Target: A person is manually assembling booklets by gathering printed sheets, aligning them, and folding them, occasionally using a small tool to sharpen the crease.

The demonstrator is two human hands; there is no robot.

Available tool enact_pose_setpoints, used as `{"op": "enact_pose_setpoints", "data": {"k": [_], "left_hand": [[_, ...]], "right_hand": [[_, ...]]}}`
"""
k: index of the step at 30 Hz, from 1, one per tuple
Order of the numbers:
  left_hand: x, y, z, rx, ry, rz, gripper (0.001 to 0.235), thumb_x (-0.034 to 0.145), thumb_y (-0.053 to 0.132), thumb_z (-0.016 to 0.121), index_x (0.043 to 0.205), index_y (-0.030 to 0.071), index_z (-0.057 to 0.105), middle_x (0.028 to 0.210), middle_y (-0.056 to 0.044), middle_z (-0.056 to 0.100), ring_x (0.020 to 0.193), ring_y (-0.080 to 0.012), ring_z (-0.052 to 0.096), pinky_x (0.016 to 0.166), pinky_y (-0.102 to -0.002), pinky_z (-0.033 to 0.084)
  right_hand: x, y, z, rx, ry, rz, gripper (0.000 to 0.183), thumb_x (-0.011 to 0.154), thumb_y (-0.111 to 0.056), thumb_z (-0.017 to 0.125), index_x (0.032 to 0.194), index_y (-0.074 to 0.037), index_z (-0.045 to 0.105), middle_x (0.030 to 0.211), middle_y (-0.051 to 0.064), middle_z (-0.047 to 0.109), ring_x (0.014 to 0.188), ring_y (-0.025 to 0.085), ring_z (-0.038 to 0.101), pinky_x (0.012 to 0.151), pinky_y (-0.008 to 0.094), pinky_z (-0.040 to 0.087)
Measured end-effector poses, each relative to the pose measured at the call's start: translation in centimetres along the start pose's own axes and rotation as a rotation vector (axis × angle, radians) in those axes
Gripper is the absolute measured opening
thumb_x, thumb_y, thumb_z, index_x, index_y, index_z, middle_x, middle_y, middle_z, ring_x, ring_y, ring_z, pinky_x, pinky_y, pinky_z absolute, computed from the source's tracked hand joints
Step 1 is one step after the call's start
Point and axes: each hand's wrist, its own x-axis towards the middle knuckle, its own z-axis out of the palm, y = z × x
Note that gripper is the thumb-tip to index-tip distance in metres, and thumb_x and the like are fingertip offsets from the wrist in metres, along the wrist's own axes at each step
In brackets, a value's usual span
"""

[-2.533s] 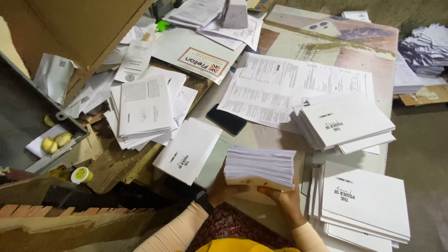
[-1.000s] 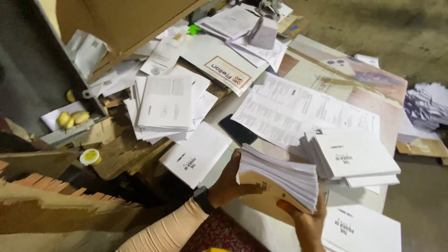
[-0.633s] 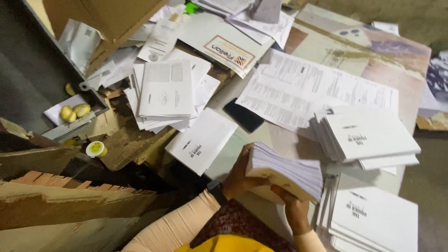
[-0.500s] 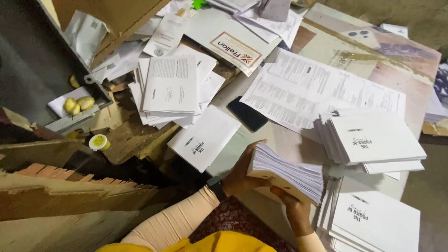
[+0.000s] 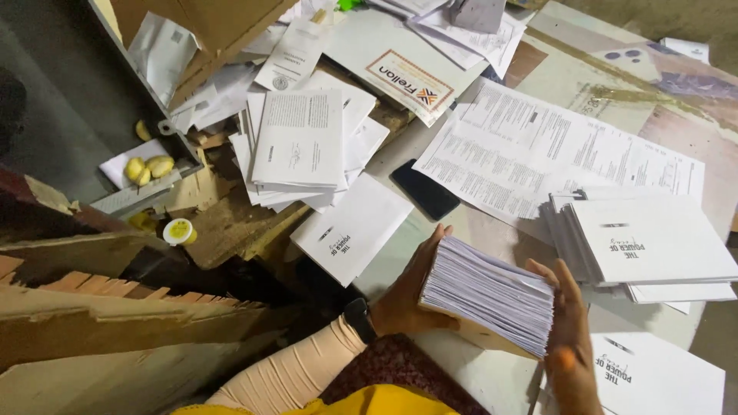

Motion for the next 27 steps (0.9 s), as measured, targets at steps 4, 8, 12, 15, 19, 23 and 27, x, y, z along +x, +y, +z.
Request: {"op": "enact_pose_setpoints", "data": {"k": [4,8,12,15,19,23,27], "left_hand": [[-0.2,0.2,-0.1,0.022,-0.004,0.013,0.116,0.075,0.05,0.069,0.151,0.003,-0.004,0.159,-0.027,0.009,0.15,-0.0423,0.011,0.121,-0.057,0.019],[-0.2,0.6,-0.2,0.044,-0.016,0.024,0.115,0.077,0.044,0.071,0.151,0.004,-0.007,0.16,-0.026,0.005,0.151,-0.0422,0.008,0.122,-0.057,0.017],[0.1,0.7,-0.2,0.112,-0.028,0.065,0.11,0.079,0.047,0.068,0.152,0.006,-0.004,0.159,-0.03,0.0,0.151,-0.0471,0.002,0.123,-0.06,0.01],[0.1,1.6,-0.4,0.097,-0.054,-0.037,0.116,0.077,0.05,0.068,0.15,0.005,-0.011,0.16,-0.026,-0.005,0.151,-0.0443,0.003,0.122,-0.058,0.012],[-0.1,1.5,-0.3,0.094,-0.059,-0.045,0.116,0.075,0.05,0.069,0.15,0.008,-0.01,0.16,-0.026,-0.003,0.151,-0.044,0.002,0.121,-0.059,0.013],[-0.3,1.0,-0.1,0.15,-0.048,0.018,0.115,0.077,0.05,0.068,0.151,0.009,-0.009,0.16,-0.027,-0.003,0.151,-0.0453,0.001,0.122,-0.059,0.012],[-0.3,1.3,-0.1,0.163,-0.041,0.009,0.114,0.076,0.051,0.069,0.151,0.01,-0.008,0.16,-0.028,-0.003,0.15,-0.0472,0.002,0.121,-0.061,0.012]], "right_hand": [[1.6,-1.8,-0.6,-0.133,0.091,0.04,0.053,0.085,-0.028,0.051,0.128,0.003,0.052,0.12,0.021,0.064,0.11,0.029,0.061,0.093,0.041,0.052],[3.5,-4.1,-0.4,-0.321,0.135,0.352,0.027,0.078,-0.003,0.067,0.104,0.001,0.073,0.1,0.013,0.074,0.094,0.02,0.065,0.078,0.031,0.048],[4.5,-3.0,-1.6,-0.35,0.061,0.323,0.02,0.079,-0.002,0.07,0.098,0.002,0.076,0.091,0.013,0.076,0.087,0.018,0.067,0.077,0.027,0.051],[4.9,-1.4,-2.9,-0.193,0.059,0.33,0.022,0.078,0.002,0.07,0.099,0.007,0.074,0.088,0.017,0.073,0.083,0.023,0.066,0.074,0.031,0.053],[5.5,-2.3,-2.3,-0.256,0.079,0.378,0.019,0.076,0.0,0.072,0.094,0.005,0.076,0.087,0.014,0.074,0.083,0.02,0.064,0.076,0.03,0.048],[6.0,-2.4,-2.1,-0.247,0.112,0.406,0.015,0.077,-0.002,0.072,0.09,0.005,0.076,0.083,0.014,0.073,0.083,0.021,0.064,0.079,0.031,0.048],[6.1,-2.8,-1.7,-0.28,0.133,0.342,0.012,0.079,-0.003,0.073,0.089,0.004,0.074,0.083,0.012,0.072,0.082,0.019,0.065,0.079,0.028,0.05]]}}
